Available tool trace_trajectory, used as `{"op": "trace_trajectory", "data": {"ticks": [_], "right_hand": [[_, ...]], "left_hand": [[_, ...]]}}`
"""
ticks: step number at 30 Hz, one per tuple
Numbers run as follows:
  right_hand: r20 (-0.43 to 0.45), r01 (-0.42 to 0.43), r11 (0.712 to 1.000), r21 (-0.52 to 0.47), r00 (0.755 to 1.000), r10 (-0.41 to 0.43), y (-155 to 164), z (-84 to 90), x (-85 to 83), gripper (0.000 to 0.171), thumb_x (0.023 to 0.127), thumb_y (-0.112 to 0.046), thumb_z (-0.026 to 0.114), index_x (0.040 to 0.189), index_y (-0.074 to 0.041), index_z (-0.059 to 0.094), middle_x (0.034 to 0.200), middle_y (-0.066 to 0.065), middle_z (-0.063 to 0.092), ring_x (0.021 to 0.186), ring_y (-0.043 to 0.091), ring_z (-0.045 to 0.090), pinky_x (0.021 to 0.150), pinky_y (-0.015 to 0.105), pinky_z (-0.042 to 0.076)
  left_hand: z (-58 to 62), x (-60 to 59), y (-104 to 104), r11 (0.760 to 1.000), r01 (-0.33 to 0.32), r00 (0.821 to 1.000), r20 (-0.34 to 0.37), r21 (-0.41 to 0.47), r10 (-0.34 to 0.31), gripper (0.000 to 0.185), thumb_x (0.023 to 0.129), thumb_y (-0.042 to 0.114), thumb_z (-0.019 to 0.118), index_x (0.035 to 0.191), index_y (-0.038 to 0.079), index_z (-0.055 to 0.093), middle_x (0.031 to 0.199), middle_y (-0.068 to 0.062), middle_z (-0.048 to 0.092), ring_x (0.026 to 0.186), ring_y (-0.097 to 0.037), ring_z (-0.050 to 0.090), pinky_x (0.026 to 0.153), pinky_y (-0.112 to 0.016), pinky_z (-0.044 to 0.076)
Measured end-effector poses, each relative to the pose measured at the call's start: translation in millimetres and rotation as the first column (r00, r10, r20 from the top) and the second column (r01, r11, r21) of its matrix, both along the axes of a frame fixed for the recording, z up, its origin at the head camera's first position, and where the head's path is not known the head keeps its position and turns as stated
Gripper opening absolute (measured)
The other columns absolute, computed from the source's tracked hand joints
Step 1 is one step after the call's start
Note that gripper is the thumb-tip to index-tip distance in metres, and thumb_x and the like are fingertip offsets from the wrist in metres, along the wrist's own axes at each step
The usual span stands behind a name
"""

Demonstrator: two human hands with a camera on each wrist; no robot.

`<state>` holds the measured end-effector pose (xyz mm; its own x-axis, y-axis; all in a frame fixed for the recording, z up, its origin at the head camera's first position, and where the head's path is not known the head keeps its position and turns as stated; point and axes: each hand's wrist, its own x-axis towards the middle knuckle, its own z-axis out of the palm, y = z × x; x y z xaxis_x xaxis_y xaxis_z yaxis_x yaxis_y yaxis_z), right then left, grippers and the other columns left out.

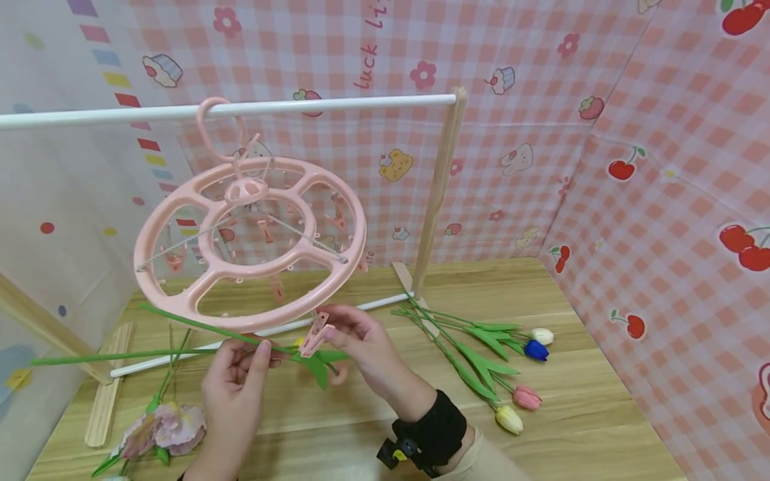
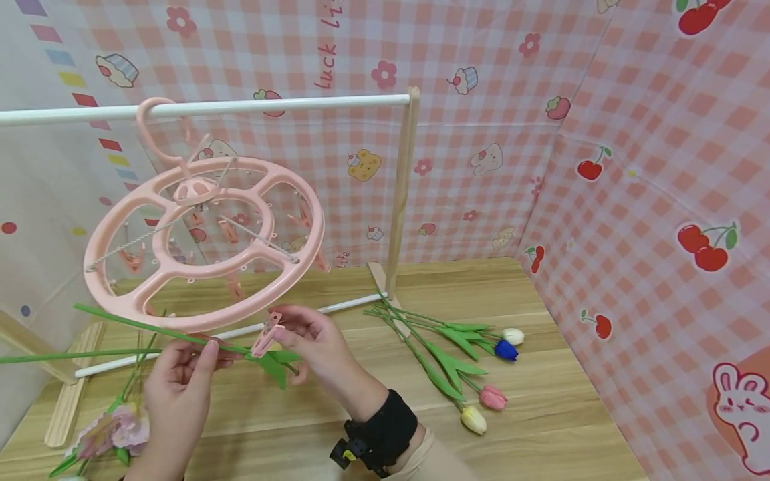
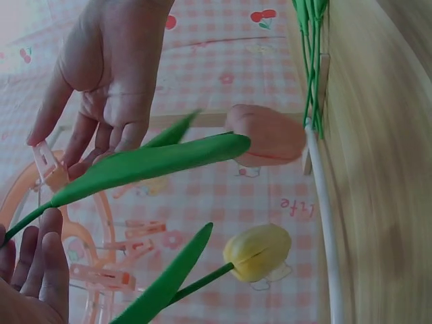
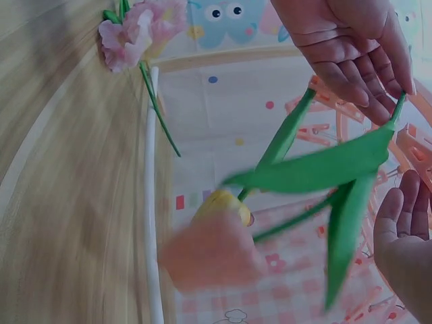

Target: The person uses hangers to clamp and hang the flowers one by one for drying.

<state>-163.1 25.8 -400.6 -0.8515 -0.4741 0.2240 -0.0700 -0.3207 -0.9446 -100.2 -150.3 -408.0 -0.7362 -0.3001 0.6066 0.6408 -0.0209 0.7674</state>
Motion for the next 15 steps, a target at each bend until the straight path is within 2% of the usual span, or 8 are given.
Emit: {"op": "trace_trajectory", "data": {"ticks": [1, 4, 7, 9, 12, 15], "right_hand": [[0.0, 0.003, 1.0, -0.002, 1.0, -0.003, 0.4, 0.0, -0.3, 0.049, 0.091, -0.019, 0.064, 0.128, 0.009, 0.048, 0.108, -0.008, 0.062, 0.099, 0.007, 0.058, 0.088, 0.021, 0.05], [0.0, 0.004, 1.0, -0.012, 1.0, -0.004, 1.5, 0.7, -1.0, 0.05, 0.091, -0.02, 0.064, 0.127, 0.01, 0.047, 0.108, -0.008, 0.062, 0.098, 0.006, 0.058, 0.088, 0.02, 0.05], [0.006, 0.009, 1.0, -0.02, 1.0, -0.009, 2.0, 1.4, -1.6, 0.049, 0.091, -0.019, 0.064, 0.126, 0.011, 0.047, 0.106, -0.007, 0.062, 0.096, 0.006, 0.058, 0.085, 0.019, 0.051], [0.016, 0.009, 1.0, -0.024, 1.0, -0.008, 2.4, 1.9, -1.6, 0.048, 0.091, -0.017, 0.064, 0.126, 0.011, 0.047, 0.104, -0.006, 0.062, 0.094, 0.006, 0.059, 0.082, 0.018, 0.052], [0.025, 0.009, 0.999, -0.032, 1.0, -0.009, 2.7, 2.9, -1.3, 0.048, 0.091, -0.015, 0.064, 0.126, 0.012, 0.047, 0.104, -0.005, 0.061, 0.094, 0.006, 0.059, 0.081, 0.018, 0.054], [0.017, 0.007, 0.999, -0.031, 1.0, -0.007, 2.8, 3.4, -1.9, 0.049, 0.09, -0.018, 0.066, 0.126, 0.011, 0.048, 0.105, -0.005, 0.062, 0.096, 0.007, 0.06, 0.083, 0.019, 0.054]], "left_hand": [[1.2, 0.4, 0.6, 1.0, -0.024, 0.999, 0.033, -0.005, 0.024, 0.009, 0.087, -0.018, 0.051, 0.096, -0.016, 0.054, 0.084, -0.005, 0.067, 0.071, -0.009, 0.067, 0.064, -0.017, 0.056], [4.1, 2.2, 1.9, 0.985, -0.135, 0.984, 0.102, -0.11, 0.146, 0.005, 0.085, -0.014, 0.058, 0.09, -0.013, 0.059, 0.083, 0.005, 0.068, 0.072, -0.004, 0.065, 0.064, -0.014, 0.054], [5.9, 2.8, 2.8, 0.962, -0.208, 0.97, 0.085, -0.177, 0.226, 0.003, 0.082, -0.013, 0.063, 0.085, -0.012, 0.063, 0.083, 0.009, 0.07, 0.075, -0.002, 0.064, 0.066, -0.011, 0.053], [5.9, 2.7, 3.2, 0.97, -0.2, 0.977, 0.047, -0.141, 0.208, 0.005, 0.081, -0.013, 0.063, 0.086, -0.014, 0.063, 0.084, 0.005, 0.071, 0.077, -0.003, 0.065, 0.068, -0.011, 0.053], [5.8, 1.4, 3.1, 0.991, -0.125, 0.992, -0.009, -0.037, 0.125, 0.007, 0.082, -0.014, 0.062, 0.088, -0.018, 0.061, 0.085, -0.002, 0.072, 0.078, -0.007, 0.067, 0.071, -0.013, 0.055], [5.6, -0.8, 2.5, 0.998, -0.054, 0.997, -0.062, 0.029, 0.056, 0.009, 0.081, -0.019, 0.059, 0.09, -0.021, 0.06, 0.085, -0.004, 0.071, 0.078, -0.009, 0.068, 0.07, -0.014, 0.056]]}}
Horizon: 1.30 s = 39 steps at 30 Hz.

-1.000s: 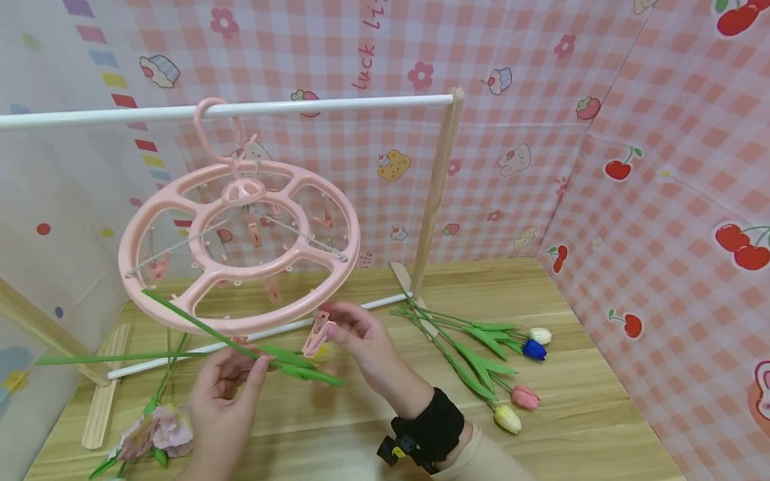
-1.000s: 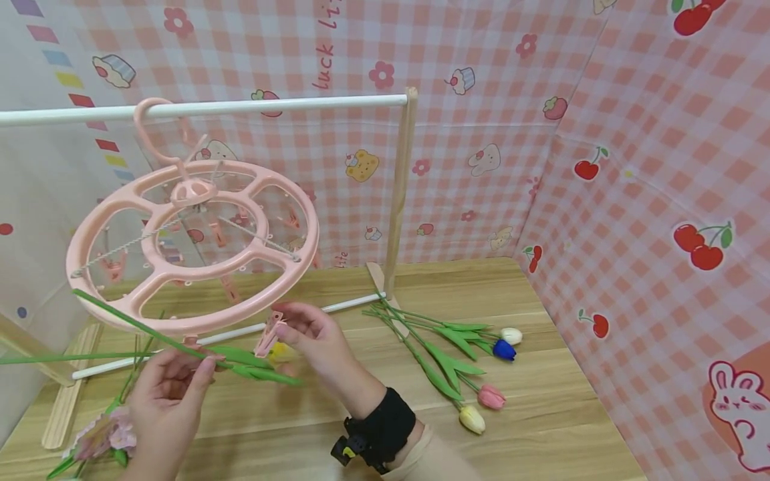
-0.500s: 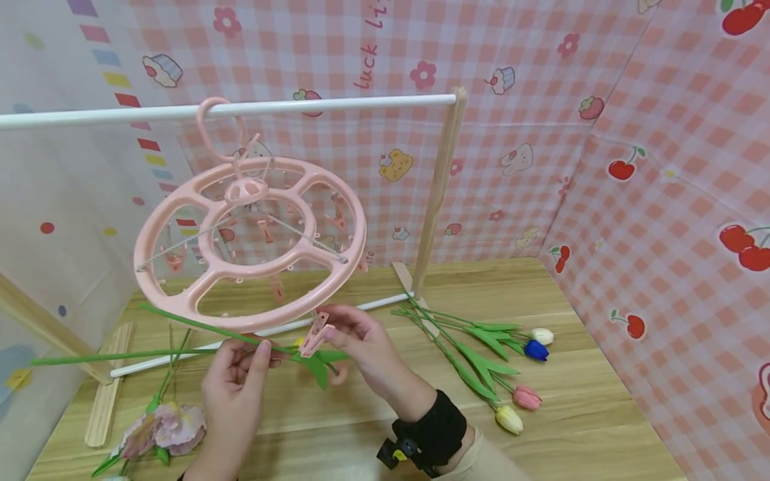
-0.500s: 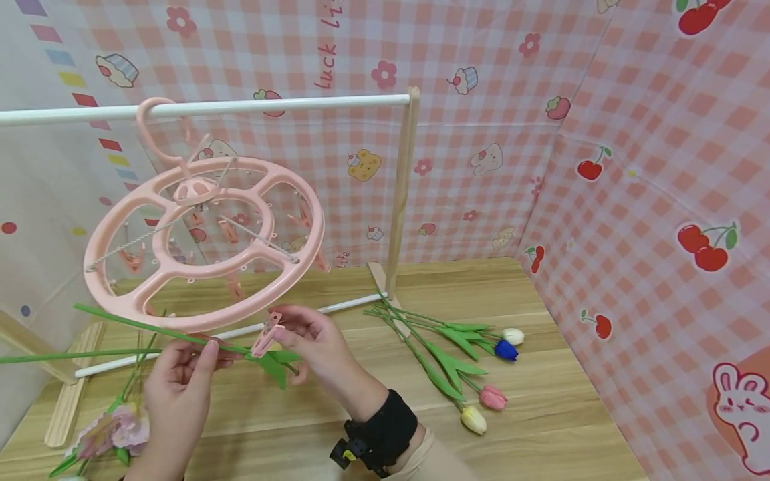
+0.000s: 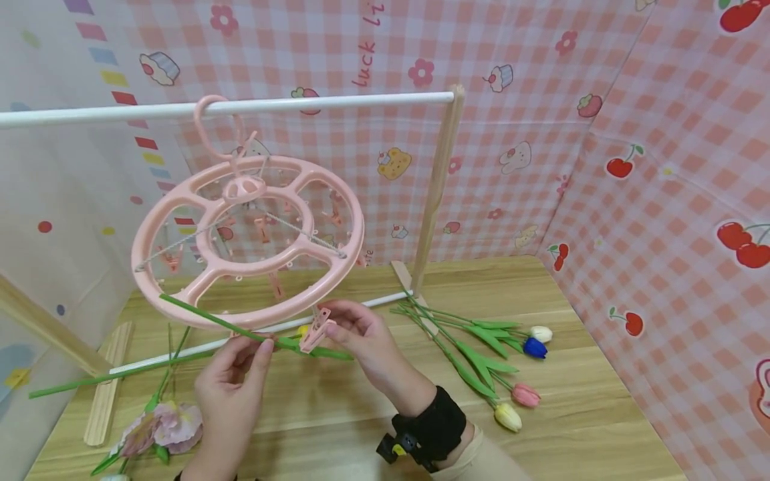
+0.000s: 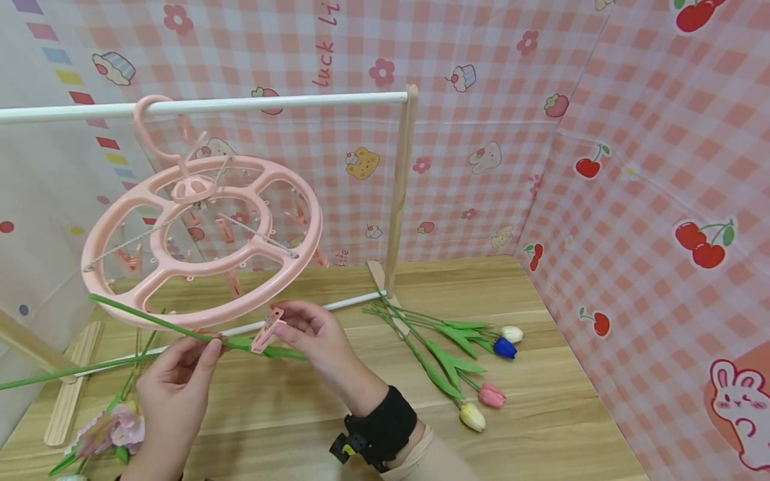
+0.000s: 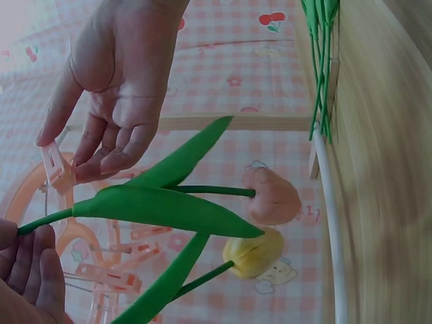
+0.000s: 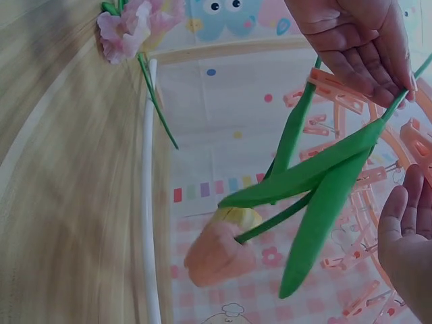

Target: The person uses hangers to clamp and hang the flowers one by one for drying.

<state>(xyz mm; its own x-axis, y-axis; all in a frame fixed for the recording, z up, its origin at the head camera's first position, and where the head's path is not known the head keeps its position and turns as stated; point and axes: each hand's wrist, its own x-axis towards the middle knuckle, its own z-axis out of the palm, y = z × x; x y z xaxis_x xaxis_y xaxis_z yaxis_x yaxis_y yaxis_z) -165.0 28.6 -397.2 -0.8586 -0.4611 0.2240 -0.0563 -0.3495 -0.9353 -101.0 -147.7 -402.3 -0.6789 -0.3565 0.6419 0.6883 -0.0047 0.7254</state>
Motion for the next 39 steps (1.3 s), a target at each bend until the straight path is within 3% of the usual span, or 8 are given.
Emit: {"op": "trace_trajectory", "data": {"ticks": [3, 6, 9, 12, 14, 18, 24, 39], "right_hand": [[-0.015, 0.002, 1.0, 0.009, 1.0, -0.002, 0.1, 0.1, -1.3, 0.051, 0.088, -0.02, 0.067, 0.126, 0.01, 0.049, 0.105, -0.005, 0.063, 0.098, 0.007, 0.061, 0.085, 0.018, 0.053], [-0.026, 0.009, 1.0, 0.015, 1.0, -0.009, 0.7, -0.1, -2.1, 0.051, 0.088, -0.02, 0.068, 0.125, 0.01, 0.05, 0.105, -0.006, 0.064, 0.098, 0.007, 0.061, 0.085, 0.018, 0.052], [-0.047, 0.019, 1.0, 0.013, 0.999, -0.018, 1.5, -0.3, -2.8, 0.05, 0.088, -0.017, 0.068, 0.124, 0.012, 0.049, 0.105, -0.005, 0.064, 0.1, 0.008, 0.061, 0.087, 0.019, 0.052], [-0.062, 0.034, 0.999, 0.018, 0.998, -0.033, 2.2, 0.9, -3.3, 0.046, 0.089, -0.015, 0.066, 0.122, 0.012, 0.05, 0.106, -0.004, 0.064, 0.1, 0.008, 0.061, 0.088, 0.02, 0.053], [-0.066, 0.047, 0.999, 0.02, 0.997, -0.046, 2.7, 1.7, -3.8, 0.043, 0.089, -0.013, 0.065, 0.121, 0.012, 0.05, 0.107, -0.003, 0.064, 0.1, 0.008, 0.061, 0.088, 0.02, 0.053], [-0.061, 0.064, 0.998, 0.019, 0.996, -0.063, 3.3, 2.5, -5.1, 0.039, 0.09, -0.01, 0.064, 0.118, 0.014, 0.05, 0.104, -0.005, 0.065, 0.098, 0.008, 0.061, 0.086, 0.02, 0.053], [-0.083, 0.057, 0.998, 0.001, 0.995, -0.057, 3.3, 0.2, -7.3, 0.042, 0.089, -0.014, 0.065, 0.113, 0.017, 0.05, 0.101, -0.008, 0.066, 0.095, 0.006, 0.062, 0.086, 0.018, 0.053], [-0.157, 0.05, 0.999, 0.0, 0.986, -0.049, 2.8, -2.3, -9.8, 0.038, 0.09, -0.012, 0.064, 0.109, 0.019, 0.05, 0.101, -0.009, 0.066, 0.093, 0.005, 0.063, 0.083, 0.018, 0.053]], "left_hand": [[0.8, -1.6, 0.0, 0.999, 0.034, 0.999, -0.034, 0.009, -0.034, 0.01, 0.079, -0.024, 0.057, 0.089, -0.023, 0.058, 0.085, -0.006, 0.071, 0.076, -0.011, 0.068, 0.068, -0.014, 0.056], [1.9, -1.3, 0.8, 0.999, 0.041, 0.999, -0.014, 0.007, -0.041, 0.01, 0.078, -0.025, 0.057, 0.088, -0.024, 0.057, 0.082, -0.007, 0.07, 0.073, -0.012, 0.069, 0.065, -0.015, 0.056], [3.2, 0.4, 1.7, 1.0, -0.009, 0.994, 0.105, -0.021, 0.011, 0.008, 0.079, -0.02, 0.061, 0.087, -0.02, 0.059, 0.079, -0.002, 0.07, 0.07, -0.011, 0.069, 0.063, -0.016, 0.057], [4.7, 1.6, 1.9, 0.998, -0.043, 0.971, 0.231, -0.056, 0.055, 0.01, 0.08, -0.015, 0.064, 0.089, -0.016, 0.059, 0.08, 0.002, 0.07, 0.07, -0.011, 0.069, 0.064, -0.018, 0.057], [5.1, 2.0, 1.9, 0.998, -0.037, 0.96, 0.274, -0.053, 0.05, 0.011, 0.081, -0.014, 0.064, 0.09, -0.016, 0.058, 0.083, 0.002, 0.069, 0.072, -0.011, 0.069, 0.066, -0.021, 0.058], [5.2, 1.7, 2.4, 1.0, -0.014, 0.96, 0.279, -0.009, 0.016, 0.011, 0.082, -0.015, 0.062, 0.09, -0.019, 0.056, 0.085, 0.001, 0.069, 0.072, -0.011, 0.07, 0.068, -0.022, 0.058], [5.1, 0.1, 3.8, 0.999, 0.01, 0.975, 0.222, 0.049, -0.02, 0.007, 0.081, -0.017, 0.062, 0.087, -0.018, 0.057, 0.081, 0.0, 0.069, 0.069, -0.011, 0.07, 0.066, -0.019, 0.058], [8.6, 0.8, 4.8, 0.999, -0.021, 0.964, 0.267, 0.039, 0.01, 0.009, 0.082, -0.015, 0.062, 0.087, -0.02, 0.057, 0.078, 0.001, 0.07, 0.068, -0.013, 0.07, 0.063, -0.02, 0.057]]}}
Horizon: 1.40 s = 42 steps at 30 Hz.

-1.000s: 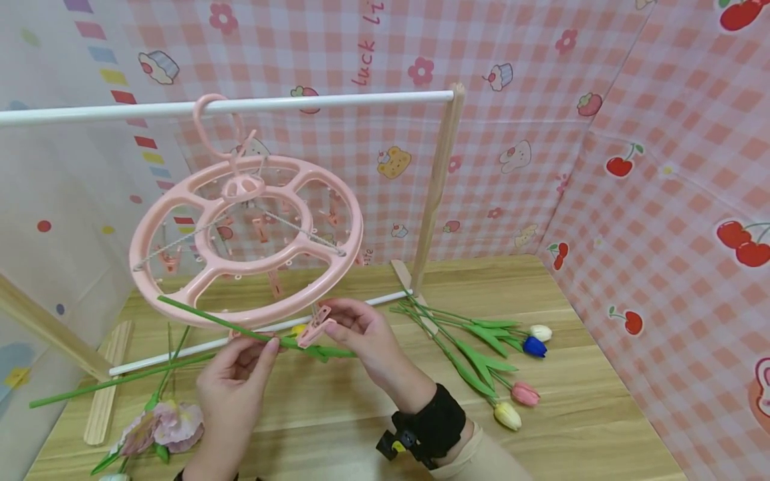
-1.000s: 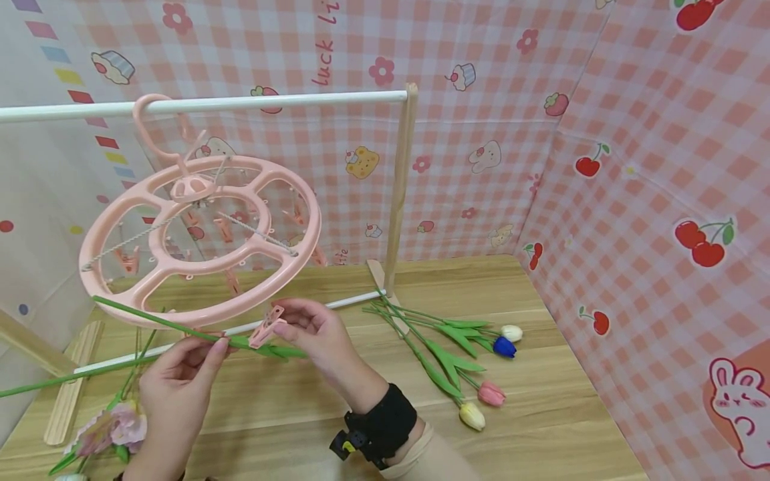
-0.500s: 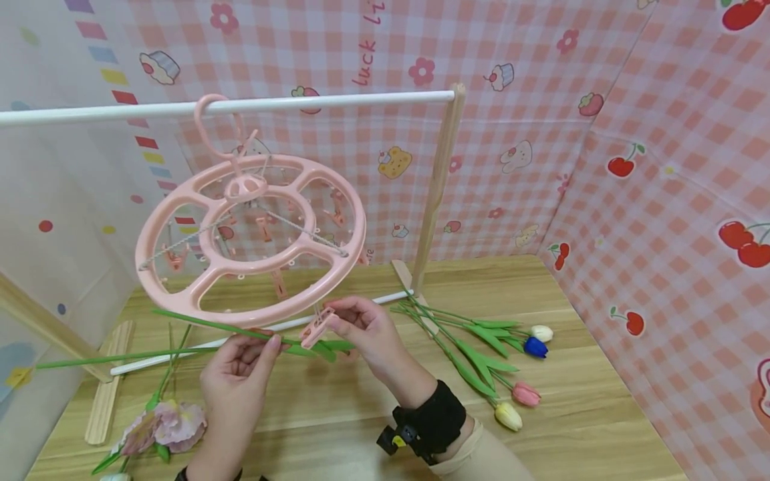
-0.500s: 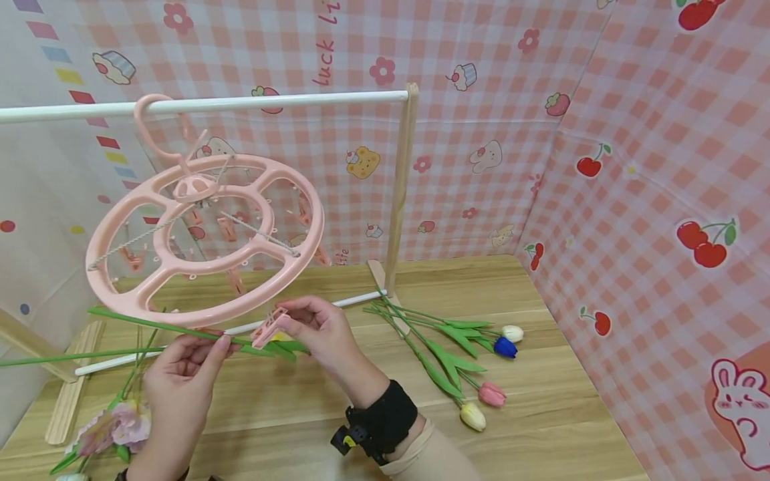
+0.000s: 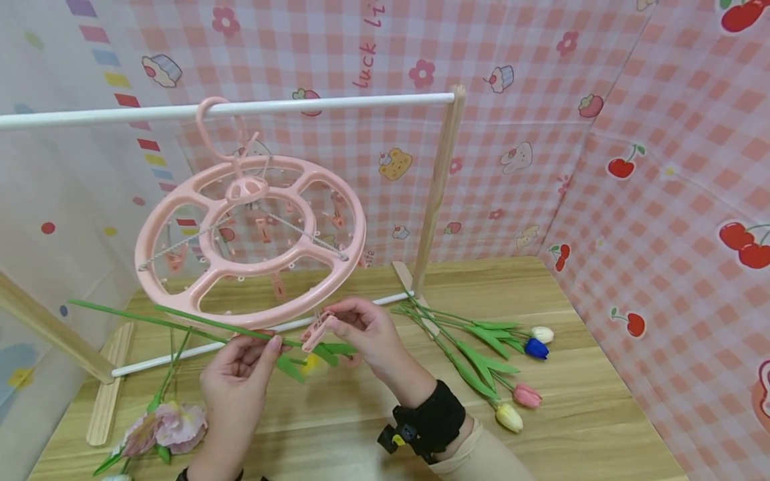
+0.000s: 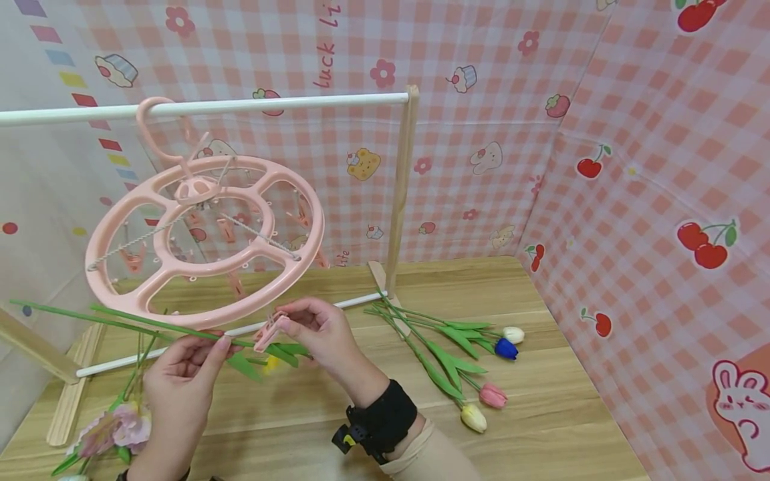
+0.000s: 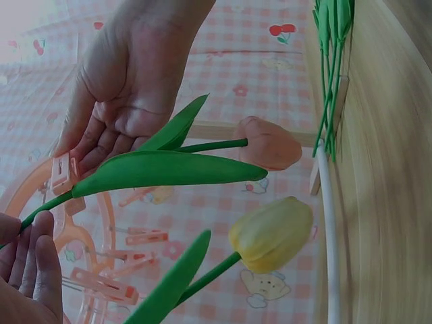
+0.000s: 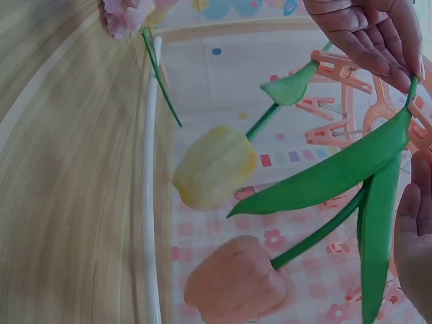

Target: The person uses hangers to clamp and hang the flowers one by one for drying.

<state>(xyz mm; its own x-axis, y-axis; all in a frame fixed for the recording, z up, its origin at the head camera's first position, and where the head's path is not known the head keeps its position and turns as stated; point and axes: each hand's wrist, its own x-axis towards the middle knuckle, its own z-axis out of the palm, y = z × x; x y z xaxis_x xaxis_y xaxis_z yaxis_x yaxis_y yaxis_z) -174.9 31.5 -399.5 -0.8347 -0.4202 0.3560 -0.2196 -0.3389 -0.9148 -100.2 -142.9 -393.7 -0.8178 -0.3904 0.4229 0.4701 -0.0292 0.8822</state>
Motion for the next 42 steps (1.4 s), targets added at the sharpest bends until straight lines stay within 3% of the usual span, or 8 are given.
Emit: {"op": "trace_trajectory", "data": {"ticks": [11, 27, 37, 42], "right_hand": [[-0.001, -0.014, 1.0, 0.001, 1.0, 0.014, -1.2, -4.1, -1.8, 0.052, 0.086, -0.027, 0.068, 0.107, 0.017, 0.051, 0.103, -0.008, 0.066, 0.095, 0.006, 0.062, 0.085, 0.018, 0.052], [0.015, -0.024, 1.0, -0.006, 1.0, 0.024, -2.9, -5.6, 0.5, 0.041, 0.089, -0.013, 0.064, 0.111, 0.018, 0.049, 0.102, -0.01, 0.066, 0.094, 0.005, 0.062, 0.083, 0.018, 0.053], [0.028, -0.038, 0.999, 0.018, 0.999, 0.038, -1.8, -5.5, -0.2, 0.054, 0.087, -0.028, 0.067, 0.115, 0.016, 0.05, 0.103, -0.009, 0.065, 0.098, 0.006, 0.062, 0.086, 0.018, 0.052], [0.027, -0.046, 0.999, 0.012, 0.999, 0.045, -0.7, -5.4, 0.7, 0.057, 0.087, -0.029, 0.067, 0.118, 0.015, 0.05, 0.104, -0.009, 0.065, 0.096, 0.006, 0.062, 0.084, 0.017, 0.052]], "left_hand": [[0.1, 0.5, 0.3, 1.0, 0.001, 1.0, 0.0, 0.007, -0.001, 0.011, 0.082, -0.015, 0.062, 0.089, -0.021, 0.057, 0.085, 0.001, 0.069, 0.071, -0.012, 0.07, 0.066, -0.023, 0.058], [-0.9, 0.1, 2.5, 0.998, -0.02, 1.0, -0.019, 0.055, 0.021, 0.012, 0.082, -0.015, 0.063, 0.089, -0.022, 0.057, 0.08, -0.002, 0.07, 0.069, -0.016, 0.07, 0.064, -0.023, 0.058], [2.5, 1.3, 3.2, 0.999, -0.039, 0.999, 0.009, 0.037, 0.039, 0.012, 0.082, -0.012, 0.063, 0.09, -0.02, 0.058, 0.078, -0.002, 0.07, 0.069, -0.016, 0.07, 0.064, -0.023, 0.058], [2.5, 1.4, 4.1, 0.998, -0.025, 1.0, -0.011, 0.052, 0.026, 0.013, 0.082, -0.014, 0.063, 0.09, -0.022, 0.057, 0.078, -0.002, 0.069, 0.069, -0.014, 0.07, 0.065, -0.023, 0.058]]}}
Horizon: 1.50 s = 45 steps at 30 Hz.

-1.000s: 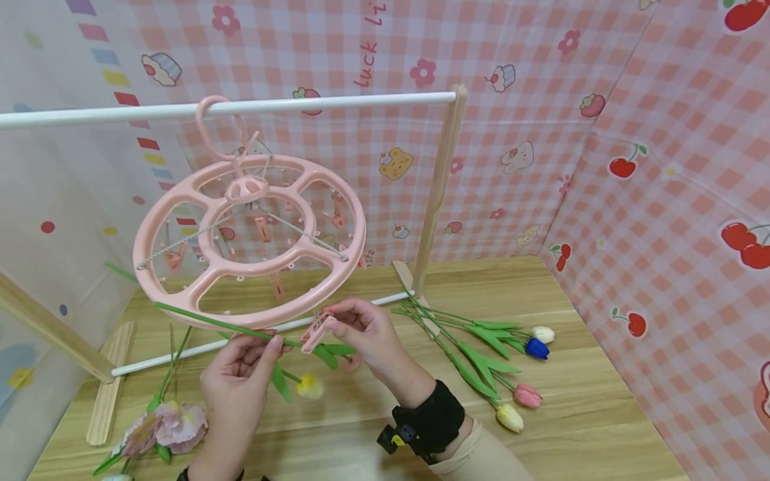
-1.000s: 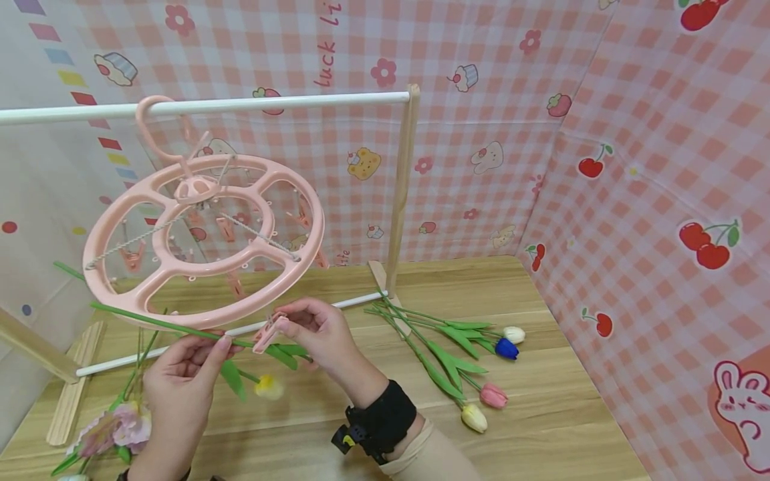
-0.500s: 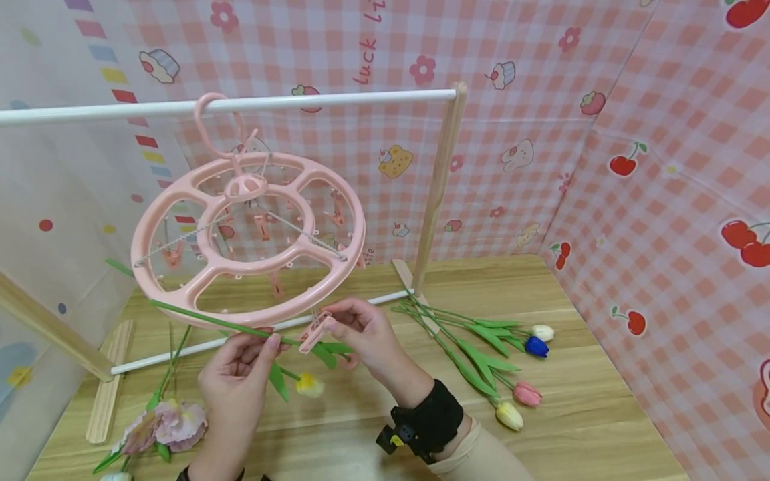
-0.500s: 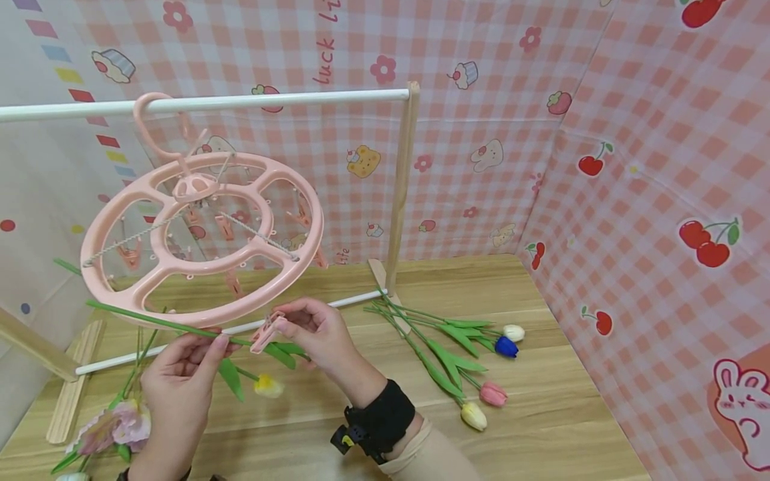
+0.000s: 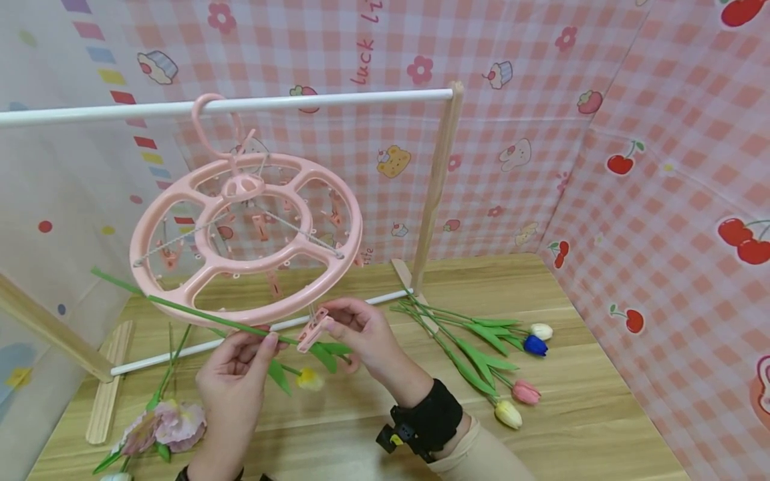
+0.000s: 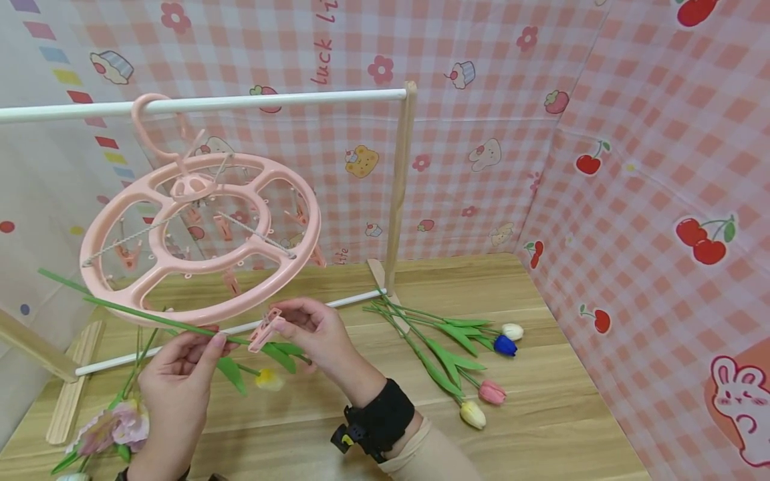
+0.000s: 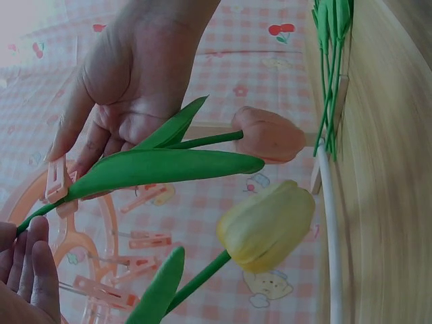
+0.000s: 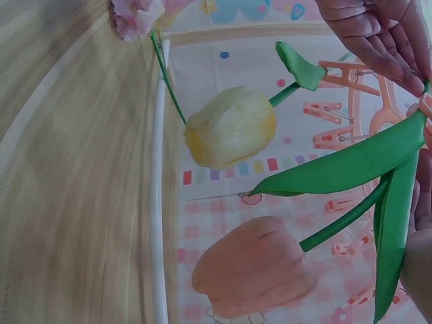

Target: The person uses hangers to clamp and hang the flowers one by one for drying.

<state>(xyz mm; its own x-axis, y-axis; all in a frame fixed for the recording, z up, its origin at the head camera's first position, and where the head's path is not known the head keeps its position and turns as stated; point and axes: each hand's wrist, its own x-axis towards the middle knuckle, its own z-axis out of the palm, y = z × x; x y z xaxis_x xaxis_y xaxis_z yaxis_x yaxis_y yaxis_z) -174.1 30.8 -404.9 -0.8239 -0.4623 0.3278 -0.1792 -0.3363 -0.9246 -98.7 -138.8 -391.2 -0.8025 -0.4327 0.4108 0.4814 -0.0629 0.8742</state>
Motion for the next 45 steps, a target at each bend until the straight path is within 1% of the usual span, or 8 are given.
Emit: {"op": "trace_trajectory", "data": {"ticks": [7, 16, 22, 27, 32, 35, 37, 45], "right_hand": [[-0.022, 0.011, 1.0, 0.008, 1.0, -0.01, -1.0, -1.8, 0.9, 0.043, 0.09, -0.016, 0.064, 0.121, 0.011, 0.052, 0.104, -0.005, 0.063, 0.094, 0.007, 0.061, 0.082, 0.018, 0.052], [0.018, 0.037, 0.999, 0.027, 0.999, -0.037, -1.7, -5.3, 0.1, 0.043, 0.088, -0.007, 0.065, 0.126, 0.006, 0.051, 0.112, 0.006, 0.063, 0.098, 0.009, 0.061, 0.086, 0.019, 0.053], [0.021, 0.042, 0.998, 0.052, 0.999, -0.043, -1.5, -7.1, -1.2, 0.042, 0.088, -0.007, 0.065, 0.127, 0.003, 0.051, 0.12, 0.02, 0.059, 0.101, 0.009, 0.061, 0.088, 0.022, 0.052], [0.032, 0.027, 0.997, 0.068, 0.999, -0.029, -0.9, -8.7, -2.1, 0.043, 0.089, -0.008, 0.064, 0.128, 0.002, 0.05, 0.125, 0.025, 0.057, 0.106, 0.01, 0.061, 0.093, 0.024, 0.051], [0.02, 0.039, 0.996, 0.08, 0.999, -0.041, 0.4, -11.4, -4.1, 0.043, 0.09, -0.008, 0.063, 0.129, 0.003, 0.049, 0.127, 0.024, 0.056, 0.113, 0.031, 0.058, 0.095, 0.027, 0.051], [0.012, 0.053, 0.995, 0.087, 0.998, -0.054, 1.7, -11.4, -5.1, 0.042, 0.09, -0.005, 0.062, 0.129, 0.003, 0.049, 0.127, 0.023, 0.057, 0.114, 0.041, 0.056, 0.095, 0.029, 0.051], [0.008, 0.057, 0.994, 0.091, 0.998, -0.058, 2.6, -11.0, -5.6, 0.042, 0.091, -0.004, 0.061, 0.13, 0.003, 0.048, 0.128, 0.023, 0.057, 0.113, 0.039, 0.057, 0.096, 0.03, 0.051], [0.006, 0.072, 0.994, 0.085, 0.997, -0.072, 5.5, -13.9, -10.0, 0.039, 0.091, -0.002, 0.06, 0.129, 0.0, 0.05, 0.127, 0.022, 0.058, 0.113, 0.045, 0.054, 0.096, 0.032, 0.052]], "left_hand": [[-6.0, -0.6, -2.9, 1.0, 0.017, 0.999, -0.033, 0.008, -0.017, 0.013, 0.083, -0.016, 0.06, 0.09, -0.024, 0.055, 0.08, -0.005, 0.068, 0.071, -0.015, 0.07, 0.066, -0.023, 0.058], [-12.2, 7.1, -12.3, 1.0, -0.021, 1.0, 0.008, 0.018, 0.021, 0.021, 0.096, 0.001, 0.048, 0.103, -0.018, 0.053, 0.085, -0.007, 0.069, 0.073, -0.017, 0.071, 0.07, -0.027, 0.059], [-14.7, 13.2, -20.1, 1.0, 0.031, 0.998, -0.049, -0.002, -0.031, 0.016, 0.094, -0.005, 0.049, 0.107, -0.013, 0.053, 0.09, -0.008, 0.066, 0.076, -0.016, 0.07, 0.072, -0.025, 0.058], [-19.0, 15.9, -25.6, 1.0, -0.007, 0.999, -0.035, -0.022, 0.007, 0.017, 0.093, -0.007, 0.05, 0.108, -0.014, 0.052, 0.092, -0.008, 0.065, 0.075, -0.014, 0.07, 0.07, -0.022, 0.058], [-23.3, 16.8, -29.2, 0.998, -0.055, 0.998, -0.002, 0.034, 0.055, 0.021, 0.092, -0.007, 0.051, 0.109, -0.02, 0.047, 0.09, -0.006, 0.066, 0.071, -0.014, 0.069, 0.064, -0.02, 0.057], [-25.3, 17.2, -33.4, 0.997, -0.048, 0.998, -0.042, 0.06, 0.051, 0.016, 0.092, -0.009, 0.051, 0.107, -0.014, 0.051, 0.089, -0.007, 0.066, 0.071, -0.014, 0.069, 0.062, -0.019, 0.057], [-26.3, 17.8, -36.4, 0.996, -0.053, 0.997, -0.06, 0.07, 0.057, 0.015, 0.091, -0.009, 0.052, 0.106, -0.009, 0.054, 0.089, -0.009, 0.066, 0.07, -0.014, 0.07, 0.061, -0.018, 0.056], [-29.3, 19.1, -44.3, 0.986, -0.106, 0.993, -0.041, 0.129, 0.112, 0.016, 0.091, -0.008, 0.053, 0.106, -0.013, 0.052, 0.087, -0.009, 0.066, 0.066, -0.015, 0.068, 0.057, -0.017, 0.053]]}}
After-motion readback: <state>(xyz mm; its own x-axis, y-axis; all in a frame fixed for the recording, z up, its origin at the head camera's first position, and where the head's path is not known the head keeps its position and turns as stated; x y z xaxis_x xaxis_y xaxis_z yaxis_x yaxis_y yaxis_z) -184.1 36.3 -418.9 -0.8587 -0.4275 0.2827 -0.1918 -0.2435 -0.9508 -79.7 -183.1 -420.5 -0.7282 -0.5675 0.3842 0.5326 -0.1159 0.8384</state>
